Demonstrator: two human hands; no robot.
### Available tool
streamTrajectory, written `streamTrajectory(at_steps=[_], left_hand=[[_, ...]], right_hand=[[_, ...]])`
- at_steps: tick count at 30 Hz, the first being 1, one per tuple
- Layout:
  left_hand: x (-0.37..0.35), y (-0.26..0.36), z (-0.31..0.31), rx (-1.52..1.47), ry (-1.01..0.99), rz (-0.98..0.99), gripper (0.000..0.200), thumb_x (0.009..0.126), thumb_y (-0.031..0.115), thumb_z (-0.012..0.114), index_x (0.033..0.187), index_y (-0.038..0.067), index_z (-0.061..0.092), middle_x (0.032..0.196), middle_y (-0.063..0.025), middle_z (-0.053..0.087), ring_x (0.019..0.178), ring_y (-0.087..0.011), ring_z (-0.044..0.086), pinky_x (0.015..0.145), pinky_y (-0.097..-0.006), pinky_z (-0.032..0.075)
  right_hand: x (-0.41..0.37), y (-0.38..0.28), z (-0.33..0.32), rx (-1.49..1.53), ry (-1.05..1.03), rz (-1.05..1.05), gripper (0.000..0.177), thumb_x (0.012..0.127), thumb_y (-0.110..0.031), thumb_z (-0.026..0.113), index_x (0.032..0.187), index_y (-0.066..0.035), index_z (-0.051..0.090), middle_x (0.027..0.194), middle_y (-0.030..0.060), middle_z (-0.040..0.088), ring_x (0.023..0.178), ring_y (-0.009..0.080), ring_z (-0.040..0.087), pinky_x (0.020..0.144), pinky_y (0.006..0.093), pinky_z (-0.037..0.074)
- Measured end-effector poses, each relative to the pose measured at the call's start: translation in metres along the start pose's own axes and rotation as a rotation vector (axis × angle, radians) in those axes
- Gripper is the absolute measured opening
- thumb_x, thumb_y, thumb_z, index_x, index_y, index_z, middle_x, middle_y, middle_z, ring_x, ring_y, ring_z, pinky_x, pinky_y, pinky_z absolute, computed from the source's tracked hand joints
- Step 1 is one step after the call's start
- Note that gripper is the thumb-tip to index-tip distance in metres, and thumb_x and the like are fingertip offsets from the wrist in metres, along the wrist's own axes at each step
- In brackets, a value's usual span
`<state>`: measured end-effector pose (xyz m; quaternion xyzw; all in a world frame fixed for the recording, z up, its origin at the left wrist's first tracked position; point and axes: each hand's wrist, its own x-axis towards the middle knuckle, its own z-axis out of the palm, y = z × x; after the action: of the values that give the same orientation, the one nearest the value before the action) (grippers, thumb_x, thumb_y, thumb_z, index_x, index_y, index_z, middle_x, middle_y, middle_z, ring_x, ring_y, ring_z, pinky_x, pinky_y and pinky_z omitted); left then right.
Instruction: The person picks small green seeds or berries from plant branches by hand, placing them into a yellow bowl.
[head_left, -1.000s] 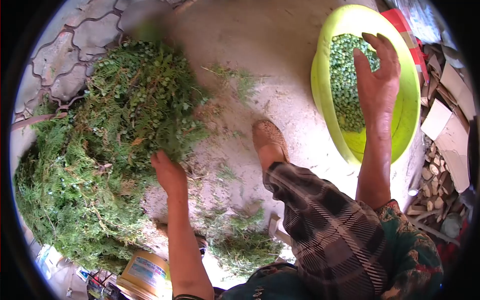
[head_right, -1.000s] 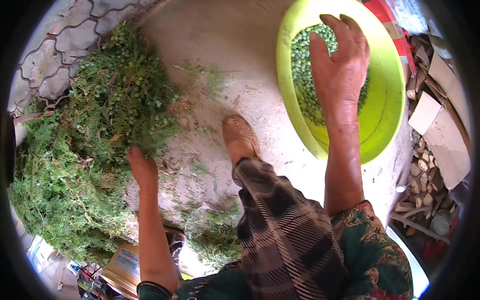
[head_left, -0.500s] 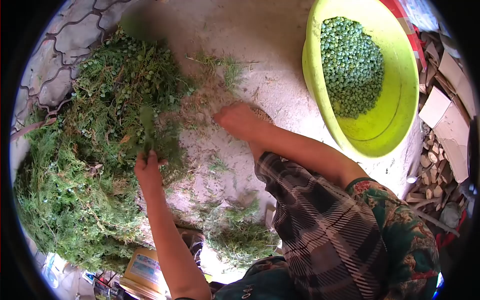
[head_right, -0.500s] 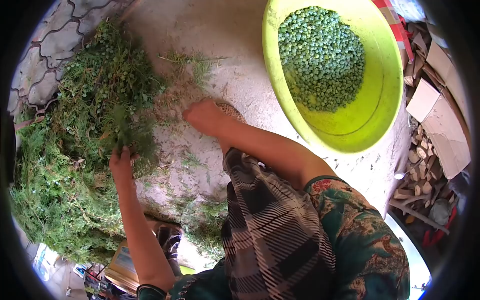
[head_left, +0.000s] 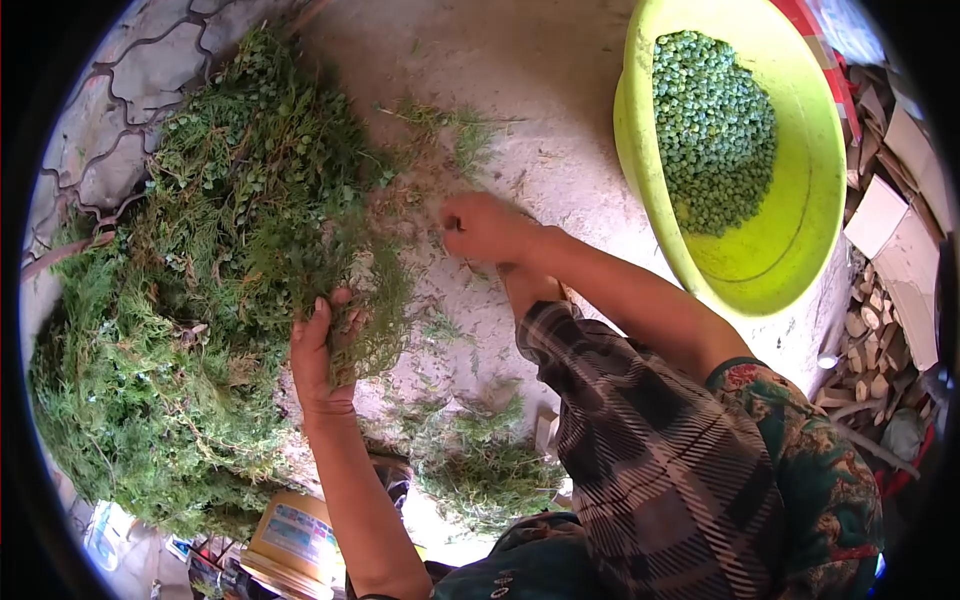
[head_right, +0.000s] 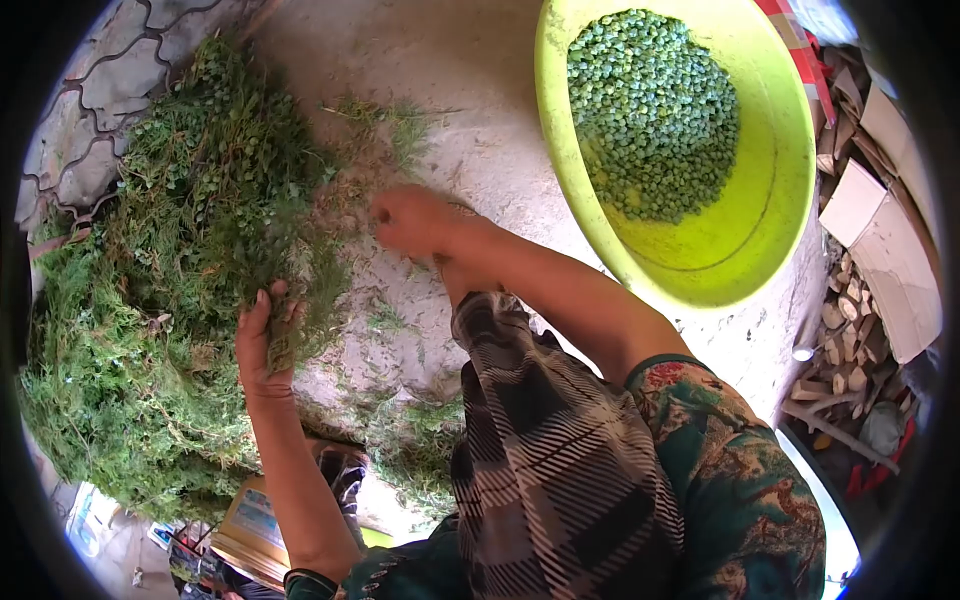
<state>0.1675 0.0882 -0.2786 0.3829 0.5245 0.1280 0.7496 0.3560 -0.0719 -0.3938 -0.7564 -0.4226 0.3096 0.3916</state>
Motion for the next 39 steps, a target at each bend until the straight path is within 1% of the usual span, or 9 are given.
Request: streamTrajectory(at_steps=[4,10,12,16,18,19,21,30,39], left_hand=[[0.002,-0.006,-0.006,-0.007,-0.009,-0.015,0.023,0.087,0.017,0.059,0.105,0.002,0.056,0.089,-0.0073,0.064,0.076,-0.0185,0.061,0.073,-0.0335,0.052],[-0.017,-0.003,-0.005,0.056,0.052,-0.039,0.020,0.087,0.017,0.059,0.101,0.003,0.056,0.086,-0.0079,0.064,0.077,-0.0193,0.061,0.073,-0.0347,0.051],[-0.021,-0.003,-0.007,0.040,0.078,-0.053,0.017,0.087,0.017,0.059,0.098,0.003,0.057,0.085,-0.0069,0.064,0.074,-0.0197,0.062,0.070,-0.0342,0.052],[-0.025,-0.008,-0.016,-0.016,0.081,-0.072,0.015,0.087,0.015,0.058,0.096,0.002,0.057,0.083,-0.0086,0.064,0.073,-0.0203,0.062,0.070,-0.0347,0.052],[-0.023,-0.010,-0.018,-0.058,0.086,-0.079,0.014,0.087,0.014,0.058,0.095,0.002,0.057,0.082,-0.0092,0.065,0.072,-0.0202,0.062,0.070,-0.0348,0.052],[-0.021,-0.012,-0.020,-0.063,0.072,-0.066,0.014,0.087,0.014,0.058,0.096,0.002,0.057,0.081,-0.0092,0.065,0.072,-0.0203,0.062,0.070,-0.0350,0.052],[-0.020,-0.015,-0.021,-0.068,0.054,-0.055,0.014,0.087,0.013,0.058,0.096,0.001,0.057,0.080,-0.0093,0.065,0.071,-0.0204,0.062,0.071,-0.0351,0.052],[-0.016,-0.023,-0.010,-0.109,0.044,-0.048,0.016,0.087,0.013,0.059,0.099,0.003,0.057,0.081,-0.0075,0.065,0.073,-0.0193,0.063,0.069,-0.0336,0.052],[-0.028,-0.005,0.016,-0.103,-0.080,-0.011,0.017,0.089,0.015,0.054,0.100,0.002,0.052,0.070,-0.0045,0.055,0.065,-0.0183,0.055,0.064,-0.0347,0.050]], right_hand=[[0.031,-0.004,-0.011,0.212,0.106,0.089,0.018,0.077,-0.006,0.050,0.094,-0.004,0.056,0.079,0.0158,0.061,0.069,0.0309,0.059,0.061,0.0385,0.046],[0.091,-0.009,0.014,-0.043,0.208,-0.152,0.019,0.080,-0.013,0.057,0.097,-0.006,0.056,0.078,0.0163,0.061,0.073,0.0326,0.060,0.063,0.0400,0.047],[0.098,-0.009,0.014,-0.418,-0.053,-0.094,0.023,0.079,-0.016,0.060,0.101,-0.008,0.056,0.079,0.0166,0.061,0.075,0.0336,0.060,0.062,0.0419,0.048],[0.091,-0.013,0.003,-0.338,-0.042,-0.081,0.019,0.083,-0.016,0.057,0.100,-0.008,0.055,0.078,0.0142,0.061,0.071,0.0289,0.062,0.057,0.0408,0.048],[0.077,-0.020,-0.020,0.746,-0.011,0.409,0.014,0.087,-0.018,0.052,0.093,-0.006,0.053,0.076,0.0111,0.061,0.063,0.0221,0.062,0.052,0.0374,0.048],[0.068,-0.013,-0.024,0.737,-0.010,0.411,0.014,0.087,-0.018,0.052,0.093,-0.006,0.053,0.076,0.0111,0.061,0.063,0.0221,0.062,0.052,0.0374,0.048],[0.053,-0.002,-0.030,1.417,0.008,0.412,0.018,0.088,-0.023,0.051,0.086,-0.005,0.051,0.073,0.0087,0.058,0.056,0.0161,0.058,0.048,0.0318,0.047],[0.040,0.003,-0.031,1.024,0.123,0.587,0.021,0.087,-0.025,0.055,0.084,-0.005,0.052,0.072,0.0042,0.055,0.055,0.0103,0.054,0.048,0.0246,0.046],[0.034,-0.058,-0.034,1.181,-0.073,0.429,0.024,0.083,-0.022,0.064,0.090,-0.001,0.056,0.076,0.0021,0.057,0.059,0.0088,0.053,0.049,0.0233,0.044]])
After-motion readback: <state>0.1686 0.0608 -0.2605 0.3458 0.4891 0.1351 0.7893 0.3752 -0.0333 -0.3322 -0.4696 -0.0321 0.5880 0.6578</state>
